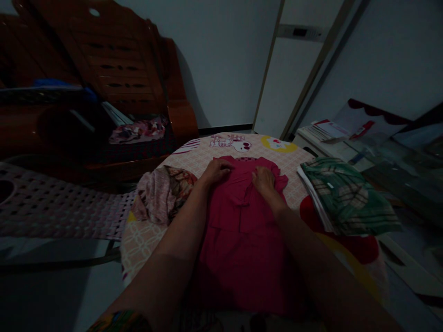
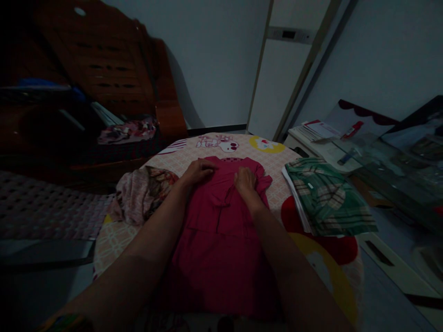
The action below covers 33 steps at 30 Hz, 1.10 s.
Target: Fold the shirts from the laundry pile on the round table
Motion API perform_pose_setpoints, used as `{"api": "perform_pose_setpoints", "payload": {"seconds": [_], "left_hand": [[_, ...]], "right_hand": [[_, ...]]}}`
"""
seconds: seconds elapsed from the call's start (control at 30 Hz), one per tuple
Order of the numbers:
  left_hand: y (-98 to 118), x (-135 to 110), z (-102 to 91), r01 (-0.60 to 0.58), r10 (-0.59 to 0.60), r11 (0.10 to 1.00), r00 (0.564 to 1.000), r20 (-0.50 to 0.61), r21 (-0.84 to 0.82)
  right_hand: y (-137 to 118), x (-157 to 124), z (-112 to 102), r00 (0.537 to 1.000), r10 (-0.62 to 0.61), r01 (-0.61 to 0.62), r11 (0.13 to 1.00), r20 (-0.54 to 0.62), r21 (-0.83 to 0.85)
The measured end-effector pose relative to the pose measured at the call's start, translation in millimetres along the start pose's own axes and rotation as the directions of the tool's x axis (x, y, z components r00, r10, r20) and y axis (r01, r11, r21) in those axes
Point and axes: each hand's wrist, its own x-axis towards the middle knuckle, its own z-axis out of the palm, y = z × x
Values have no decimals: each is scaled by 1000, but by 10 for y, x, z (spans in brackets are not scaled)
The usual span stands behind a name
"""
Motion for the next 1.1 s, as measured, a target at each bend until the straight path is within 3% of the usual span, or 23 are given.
{"api": "perform_pose_setpoints", "payload": {"seconds": [0.17, 0.47, 0.63, 0.77, 0.83, 0.93, 1.03, 1.1], "left_hand": [[-41, 8, 47, -69, 68, 998, 996, 58, 14], [-51, -4, 39, -125, 105, 970, 989, 107, 209], [-77, -27, 63, -17, -54, 916, 985, 165, 401], [-80, -40, 100, 67, -164, 874, 973, 160, 482], [-66, -41, 101, 83, -178, 875, 971, 158, 476], [-13, -29, 48, 87, -156, 899, 980, 128, 429], [101, 5, -36, -11, -25, 961, 992, 126, 275], [202, 32, -55, -83, 66, 991, 987, 145, 109]], "right_hand": [[-75, 102, -41, 989, 32, -24, 998, 142, -51], [-69, 124, -71, 982, 142, -140, 990, 126, -29], [-35, 46, -122, 994, 60, -60, 998, 91, -4], [-34, -215, -325, 994, -111, 111, 982, -11, 151], [-28, -397, -424, 970, -241, 226, 923, 10, 313], [-7, -670, -477, 875, -471, 364, 792, 110, 491], [-6, -878, -420, 771, -589, 443, 769, 241, 461], [-38, -966, -371, 738, -594, 487, 797, 321, 356]]}}
